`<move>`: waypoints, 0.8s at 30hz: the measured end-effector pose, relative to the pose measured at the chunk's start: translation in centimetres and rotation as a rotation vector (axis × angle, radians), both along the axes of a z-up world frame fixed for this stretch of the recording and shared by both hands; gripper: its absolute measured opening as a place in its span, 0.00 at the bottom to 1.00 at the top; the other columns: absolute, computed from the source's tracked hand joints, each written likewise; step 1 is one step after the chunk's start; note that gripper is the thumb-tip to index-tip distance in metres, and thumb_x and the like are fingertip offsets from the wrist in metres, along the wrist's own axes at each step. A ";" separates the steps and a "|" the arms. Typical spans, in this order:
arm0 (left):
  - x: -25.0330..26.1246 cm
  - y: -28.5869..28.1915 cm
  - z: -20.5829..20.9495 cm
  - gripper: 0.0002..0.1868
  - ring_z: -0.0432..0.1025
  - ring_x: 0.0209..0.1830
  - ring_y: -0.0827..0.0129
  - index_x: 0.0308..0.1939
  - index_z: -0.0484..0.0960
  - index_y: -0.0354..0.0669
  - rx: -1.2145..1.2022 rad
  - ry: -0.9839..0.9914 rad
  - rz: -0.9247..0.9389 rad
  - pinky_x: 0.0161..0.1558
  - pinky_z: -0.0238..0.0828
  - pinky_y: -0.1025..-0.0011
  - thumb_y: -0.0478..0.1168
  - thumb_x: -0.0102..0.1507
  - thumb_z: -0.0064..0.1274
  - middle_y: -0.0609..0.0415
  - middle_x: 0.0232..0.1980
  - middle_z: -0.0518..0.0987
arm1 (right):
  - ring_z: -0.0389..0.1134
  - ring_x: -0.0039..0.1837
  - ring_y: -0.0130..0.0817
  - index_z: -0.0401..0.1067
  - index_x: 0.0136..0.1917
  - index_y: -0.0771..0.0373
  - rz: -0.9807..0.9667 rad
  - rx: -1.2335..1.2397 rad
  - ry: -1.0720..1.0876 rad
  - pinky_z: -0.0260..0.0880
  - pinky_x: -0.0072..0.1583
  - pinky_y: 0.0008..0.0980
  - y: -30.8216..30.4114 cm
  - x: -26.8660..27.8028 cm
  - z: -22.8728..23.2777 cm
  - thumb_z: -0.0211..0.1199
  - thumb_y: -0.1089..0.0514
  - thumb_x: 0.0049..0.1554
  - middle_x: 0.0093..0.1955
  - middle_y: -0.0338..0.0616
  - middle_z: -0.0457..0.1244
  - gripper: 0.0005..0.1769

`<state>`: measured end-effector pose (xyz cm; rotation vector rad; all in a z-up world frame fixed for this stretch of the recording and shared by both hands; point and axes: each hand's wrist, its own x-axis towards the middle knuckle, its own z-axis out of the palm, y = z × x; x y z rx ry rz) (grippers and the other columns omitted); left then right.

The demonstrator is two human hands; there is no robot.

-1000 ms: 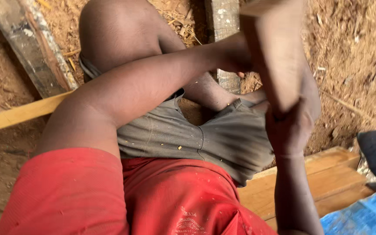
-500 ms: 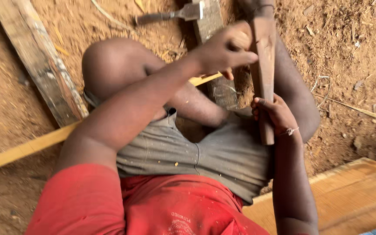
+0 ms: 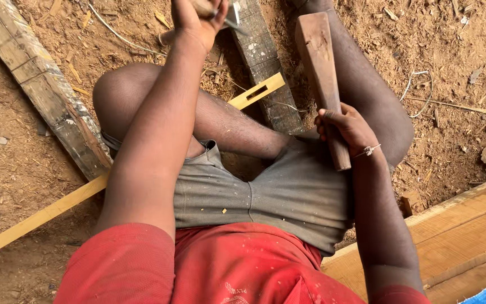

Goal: The person carves a wooden piece by striking a chisel with a mallet, repeatedly removing shavings to shape a joint.

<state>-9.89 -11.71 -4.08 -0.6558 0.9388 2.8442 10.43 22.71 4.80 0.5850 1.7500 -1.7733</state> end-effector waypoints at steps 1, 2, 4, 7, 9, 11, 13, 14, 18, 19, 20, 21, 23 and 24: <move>0.3 -0.1 0.1 0.30 0.77 0.32 0.60 0.38 0.74 0.25 -0.002 0.002 -0.001 0.33 0.87 0.63 0.57 0.63 0.50 0.40 0.35 0.78 | 0.67 0.39 0.28 0.68 0.54 0.65 -0.023 0.003 -0.010 0.71 0.41 0.28 0.1 0.1 0.1 0.65 0.56 0.60 0.41 0.42 0.66 0.14; 0.6 -0.3 0.1 0.30 0.77 0.30 0.62 0.40 0.75 0.25 -0.093 -0.111 0.044 0.30 0.85 0.66 0.57 0.63 0.48 0.41 0.35 0.78 | 0.67 0.39 0.28 0.68 0.54 0.65 -0.024 0.001 -0.007 0.71 0.41 0.28 0.0 0.1 0.1 0.65 0.56 0.60 0.41 0.42 0.66 0.14; 1.1 -0.7 0.1 0.31 0.75 0.27 0.66 0.44 0.75 0.26 -0.272 -0.338 0.135 0.26 0.82 0.70 0.59 0.65 0.45 0.43 0.33 0.78 | 0.67 0.40 0.28 0.68 0.55 0.65 -0.023 -0.034 0.012 0.71 0.41 0.29 -0.3 0.2 0.2 0.65 0.57 0.60 0.41 0.42 0.66 0.14; 1.5 -1.0 -0.1 0.33 0.74 0.24 0.71 0.47 0.75 0.27 -0.447 -0.564 0.232 0.21 0.78 0.75 0.60 0.67 0.41 0.46 0.31 0.77 | 0.66 0.39 0.27 0.68 0.55 0.65 -0.049 -0.024 -0.007 0.70 0.41 0.28 -0.2 0.2 0.2 0.65 0.56 0.60 0.41 0.42 0.65 0.14; 1.9 -0.8 -0.5 0.25 0.66 0.22 0.73 0.51 0.78 0.25 -0.526 -0.654 0.159 0.17 0.63 0.77 0.49 0.70 0.41 0.47 0.33 0.77 | 0.66 0.39 0.27 0.68 0.55 0.65 -0.051 -0.021 -0.003 0.70 0.41 0.28 -0.1 0.3 0.2 0.65 0.56 0.60 0.40 0.42 0.65 0.14; 2.0 -0.8 -0.6 0.18 0.69 0.24 0.72 0.54 0.71 0.27 -0.563 -0.697 0.136 0.18 0.66 0.76 0.41 0.69 0.45 0.46 0.35 0.78 | 0.66 0.39 0.27 0.69 0.55 0.64 -0.055 -0.016 0.003 0.70 0.41 0.28 -0.1 0.3 0.2 0.65 0.56 0.60 0.40 0.42 0.65 0.14; 2.0 -0.6 -0.6 0.18 0.71 0.25 0.72 0.57 0.64 0.29 -0.598 -0.740 0.115 0.20 0.68 0.76 0.33 0.67 0.50 0.44 0.37 0.79 | 0.66 0.39 0.27 0.68 0.55 0.65 -0.046 -0.045 0.009 0.70 0.40 0.28 -0.2 0.4 0.2 0.65 0.56 0.60 0.40 0.41 0.65 0.14; 2.3 -0.2 -0.8 0.21 0.74 0.25 0.75 0.59 0.64 0.31 -0.804 -0.647 0.063 0.21 0.71 0.76 0.33 0.65 0.52 0.47 0.38 0.78 | 0.66 0.39 0.27 0.68 0.55 0.65 -0.044 -0.046 0.016 0.70 0.40 0.28 -0.2 0.4 0.2 0.65 0.56 0.60 0.40 0.41 0.65 0.14; 1.7 0.4 0.1 0.12 0.74 0.31 0.81 0.54 0.75 0.39 -1.497 -0.206 -0.248 0.30 0.76 0.80 0.37 0.68 0.51 0.52 0.43 0.80 | 0.66 0.38 0.27 0.68 0.54 0.65 -0.027 -0.013 0.019 0.70 0.40 0.29 -0.4 0.3 -0.3 0.65 0.56 0.60 0.39 0.40 0.65 0.13; 1.2 0.1 0.6 0.12 0.74 0.31 0.81 0.54 0.75 0.39 -1.496 -0.206 -0.246 0.30 0.76 0.80 0.37 0.68 0.51 0.52 0.43 0.80 | 0.66 0.38 0.27 0.68 0.53 0.65 -0.017 0.034 0.010 0.70 0.40 0.29 -0.4 0.4 -0.4 0.65 0.56 0.60 0.39 0.40 0.64 0.13; 0.2 -0.6 1.6 0.16 0.73 0.32 0.73 0.57 0.72 0.37 -1.787 -0.166 -0.591 0.32 0.76 0.73 0.41 0.68 0.52 0.48 0.43 0.78 | 0.66 0.38 0.27 0.68 0.53 0.65 -0.015 0.034 0.011 0.70 0.40 0.29 -0.4 0.4 -0.4 0.65 0.56 0.60 0.39 0.40 0.64 0.13; -0.6 -1.3 2.6 0.21 0.73 0.33 0.65 0.60 0.70 0.36 -2.049 -0.115 -0.963 0.33 0.76 0.66 0.46 0.69 0.54 0.45 0.43 0.76 | 0.66 0.37 0.27 0.68 0.53 0.65 -0.003 0.041 0.016 0.70 0.40 0.30 -0.5 0.3 -0.3 0.65 0.56 0.60 0.39 0.40 0.64 0.13; -1.5 -3.4 4.1 0.19 0.72 0.39 0.63 0.58 0.74 0.39 -2.148 -0.041 -1.189 0.45 0.72 0.60 0.47 0.69 0.55 0.46 0.45 0.78 | 0.66 0.37 0.28 0.68 0.53 0.65 0.010 0.051 0.019 0.70 0.40 0.30 -0.6 0.2 -0.2 0.65 0.56 0.60 0.38 0.41 0.64 0.13; -1.5 -4.4 4.6 0.18 0.72 0.44 0.62 0.57 0.79 0.42 -2.234 0.040 -1.422 0.56 0.68 0.54 0.48 0.69 0.57 0.48 0.47 0.79 | 0.65 0.37 0.28 0.68 0.53 0.65 0.016 0.077 0.005 0.70 0.40 0.30 -0.6 0.2 -0.2 0.65 0.55 0.59 0.38 0.40 0.64 0.13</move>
